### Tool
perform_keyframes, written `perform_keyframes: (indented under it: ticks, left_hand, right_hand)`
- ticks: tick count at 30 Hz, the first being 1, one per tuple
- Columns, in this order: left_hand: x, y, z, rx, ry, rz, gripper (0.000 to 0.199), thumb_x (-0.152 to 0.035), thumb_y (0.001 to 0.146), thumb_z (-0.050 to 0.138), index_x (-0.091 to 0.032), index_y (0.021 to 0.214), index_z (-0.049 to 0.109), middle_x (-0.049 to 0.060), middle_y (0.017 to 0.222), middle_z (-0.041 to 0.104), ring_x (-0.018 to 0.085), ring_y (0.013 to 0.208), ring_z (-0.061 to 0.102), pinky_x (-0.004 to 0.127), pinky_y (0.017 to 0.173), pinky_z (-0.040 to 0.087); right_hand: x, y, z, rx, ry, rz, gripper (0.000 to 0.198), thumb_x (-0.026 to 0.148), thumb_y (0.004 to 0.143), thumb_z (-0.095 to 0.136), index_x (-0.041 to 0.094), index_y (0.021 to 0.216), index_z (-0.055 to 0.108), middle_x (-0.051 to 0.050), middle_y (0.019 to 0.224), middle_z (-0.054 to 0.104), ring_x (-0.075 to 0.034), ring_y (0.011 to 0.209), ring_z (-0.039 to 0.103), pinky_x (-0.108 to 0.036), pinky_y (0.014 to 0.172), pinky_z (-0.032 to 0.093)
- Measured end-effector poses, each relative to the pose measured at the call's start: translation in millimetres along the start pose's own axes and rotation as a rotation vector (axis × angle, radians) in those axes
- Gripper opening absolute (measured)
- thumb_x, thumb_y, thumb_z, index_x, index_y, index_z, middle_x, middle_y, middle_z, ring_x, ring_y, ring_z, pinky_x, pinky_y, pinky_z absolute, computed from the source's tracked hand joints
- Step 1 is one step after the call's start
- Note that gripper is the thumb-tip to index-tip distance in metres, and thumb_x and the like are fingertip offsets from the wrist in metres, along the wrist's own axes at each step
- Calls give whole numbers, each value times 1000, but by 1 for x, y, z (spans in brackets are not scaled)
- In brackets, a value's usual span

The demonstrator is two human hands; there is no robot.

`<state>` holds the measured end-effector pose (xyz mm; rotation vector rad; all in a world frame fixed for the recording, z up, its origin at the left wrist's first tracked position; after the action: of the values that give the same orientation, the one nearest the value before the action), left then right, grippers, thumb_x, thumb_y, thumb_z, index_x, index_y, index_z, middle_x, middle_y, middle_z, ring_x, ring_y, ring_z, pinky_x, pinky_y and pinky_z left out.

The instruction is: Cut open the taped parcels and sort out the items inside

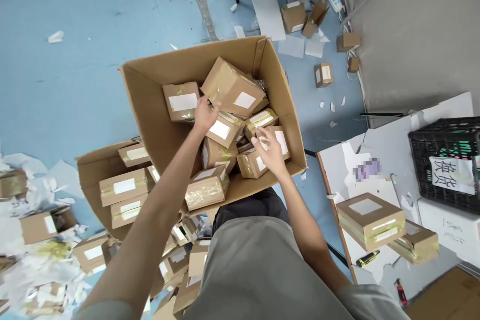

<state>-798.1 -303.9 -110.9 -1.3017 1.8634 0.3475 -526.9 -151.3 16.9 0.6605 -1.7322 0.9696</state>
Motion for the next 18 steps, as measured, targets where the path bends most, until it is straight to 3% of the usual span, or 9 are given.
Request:
perform_keyframes:
  ticks: [3,6,10,13,15,18]
  left_hand:
    - [4,63,17,49,-5,-84,58,-26,110,69,3,158,51,33,169,56,38,157,60,59,134,47]
    - [-3,80,35,11,-8,-117,55,-25,113,66,4,157,50,33,172,52,42,164,52,61,142,36]
    - [-14,51,45,-110,-25,-97,78,-37,112,71,-3,173,35,33,187,31,46,176,34,64,147,28]
    - [-22,28,45,-71,-24,-58,113,-49,102,84,-5,182,19,35,192,16,51,178,28,68,144,31]
    - [-26,19,47,-1,-7,-57,131,-58,93,93,-6,184,15,37,191,16,54,177,30,71,141,34]
    - [-34,7,51,78,56,-63,140,-70,83,99,-10,184,23,36,185,32,57,171,40,72,135,44]
  right_hand:
    - [-22,2,15,44,39,77,69,79,99,78,28,145,78,-15,152,80,-33,147,74,-52,123,61]
    - [-49,2,17,18,68,162,70,79,96,82,27,142,79,-16,146,83,-33,142,77,-51,122,62]
    - [-82,19,12,-44,104,270,72,78,89,89,24,135,80,-17,141,85,-33,137,79,-52,121,64]
    - [-100,50,15,-75,138,335,74,75,84,94,24,134,80,-16,140,85,-32,135,79,-52,124,62]
    - [-107,74,23,-90,163,354,82,75,80,97,24,140,77,-17,147,82,-31,136,78,-51,127,60]
    - [-106,101,35,-76,216,330,97,79,77,97,23,152,71,-17,159,76,-30,138,77,-50,129,58]
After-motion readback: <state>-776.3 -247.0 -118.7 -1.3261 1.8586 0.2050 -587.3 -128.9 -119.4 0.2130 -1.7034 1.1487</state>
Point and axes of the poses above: each hand's wrist, its own y-axis towards the middle knuckle, its own z-axis out of the palm, x = y × z, the point moved 6 cm from there along y, towards the middle knuckle
